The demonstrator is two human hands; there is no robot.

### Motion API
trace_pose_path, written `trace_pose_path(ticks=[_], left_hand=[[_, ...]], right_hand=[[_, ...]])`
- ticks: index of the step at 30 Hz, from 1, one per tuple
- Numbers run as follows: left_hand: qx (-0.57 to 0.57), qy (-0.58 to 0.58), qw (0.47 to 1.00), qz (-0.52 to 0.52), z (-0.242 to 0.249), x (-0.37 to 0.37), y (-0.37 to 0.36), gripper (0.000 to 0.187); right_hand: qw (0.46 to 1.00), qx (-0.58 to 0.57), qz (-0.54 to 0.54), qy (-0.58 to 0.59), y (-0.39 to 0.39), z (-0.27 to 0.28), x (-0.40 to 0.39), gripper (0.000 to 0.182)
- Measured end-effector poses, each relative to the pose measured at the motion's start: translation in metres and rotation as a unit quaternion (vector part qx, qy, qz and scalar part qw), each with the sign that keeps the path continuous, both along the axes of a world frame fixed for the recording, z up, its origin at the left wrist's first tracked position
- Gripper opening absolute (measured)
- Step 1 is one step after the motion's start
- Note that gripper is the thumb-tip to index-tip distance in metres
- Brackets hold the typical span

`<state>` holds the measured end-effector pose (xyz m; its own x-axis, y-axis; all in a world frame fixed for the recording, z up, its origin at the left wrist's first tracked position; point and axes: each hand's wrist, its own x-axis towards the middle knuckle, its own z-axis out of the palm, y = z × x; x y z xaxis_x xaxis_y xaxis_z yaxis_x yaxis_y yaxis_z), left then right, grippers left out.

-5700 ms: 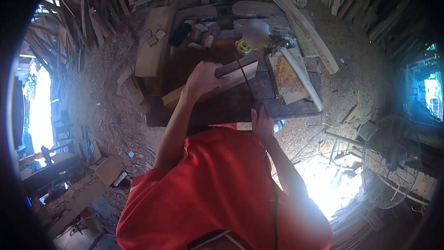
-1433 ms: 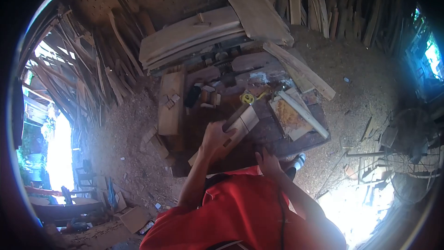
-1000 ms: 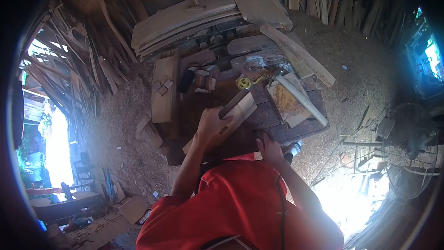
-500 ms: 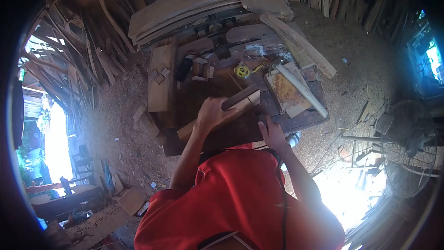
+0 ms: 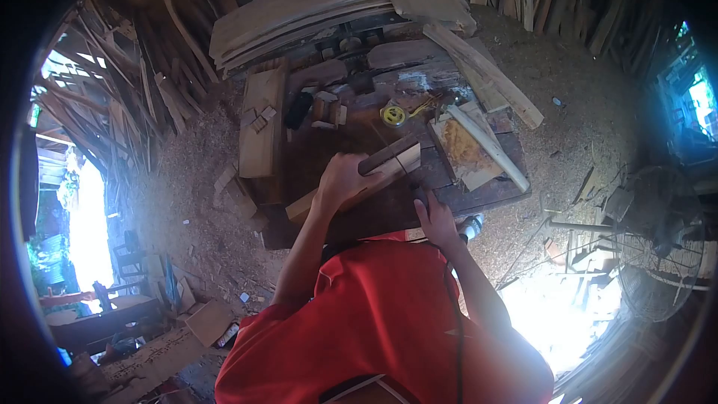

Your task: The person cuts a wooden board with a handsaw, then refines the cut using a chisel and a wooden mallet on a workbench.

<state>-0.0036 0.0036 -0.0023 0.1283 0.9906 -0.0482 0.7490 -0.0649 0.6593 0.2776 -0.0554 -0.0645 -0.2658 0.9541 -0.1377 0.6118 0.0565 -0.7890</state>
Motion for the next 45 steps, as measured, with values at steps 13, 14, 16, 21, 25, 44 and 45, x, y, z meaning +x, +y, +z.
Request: trace_pose_path(ticks=[13, 14, 16, 21, 25, 44, 45], left_hand=[[0.000, -0.002, 1.000, 0.005, 0.000, 0.000, 0.001, 0.040], [-0.005, 0.002, 1.000, 0.008, 0.001, 0.000, 0.000, 0.040], [0.000, 0.000, 1.000, 0.008, 0.001, 0.000, 0.000, 0.040], [0.022, -0.007, 1.000, 0.013, 0.006, 0.001, 0.000, 0.040], [-0.020, 0.011, 1.000, 0.015, 0.010, 0.005, -0.006, 0.040], [0.009, -0.006, 1.000, -0.001, 0.003, -0.004, 0.001, 0.041], [0.007, -0.012, 1.000, -0.002, 0.004, 0.000, -0.001, 0.041]], right_hand=[[1.000, 0.020, -0.005, 0.016, -0.004, -0.008, -0.003, 0.051], [1.000, 0.022, -0.004, 0.019, -0.004, -0.008, -0.004, 0.051], [1.000, 0.008, -0.009, 0.021, -0.007, -0.003, -0.004, 0.051], [0.999, 0.039, -0.007, 0.031, -0.006, -0.008, -0.008, 0.050], [1.000, -0.010, -0.007, -0.008, -0.004, 0.006, -0.015, 0.049], [0.999, 0.029, -0.001, -0.021, -0.032, -0.031, 0.016, 0.050], [1.000, -0.004, 0.000, -0.029, -0.018, -0.014, 0.005, 0.049]])
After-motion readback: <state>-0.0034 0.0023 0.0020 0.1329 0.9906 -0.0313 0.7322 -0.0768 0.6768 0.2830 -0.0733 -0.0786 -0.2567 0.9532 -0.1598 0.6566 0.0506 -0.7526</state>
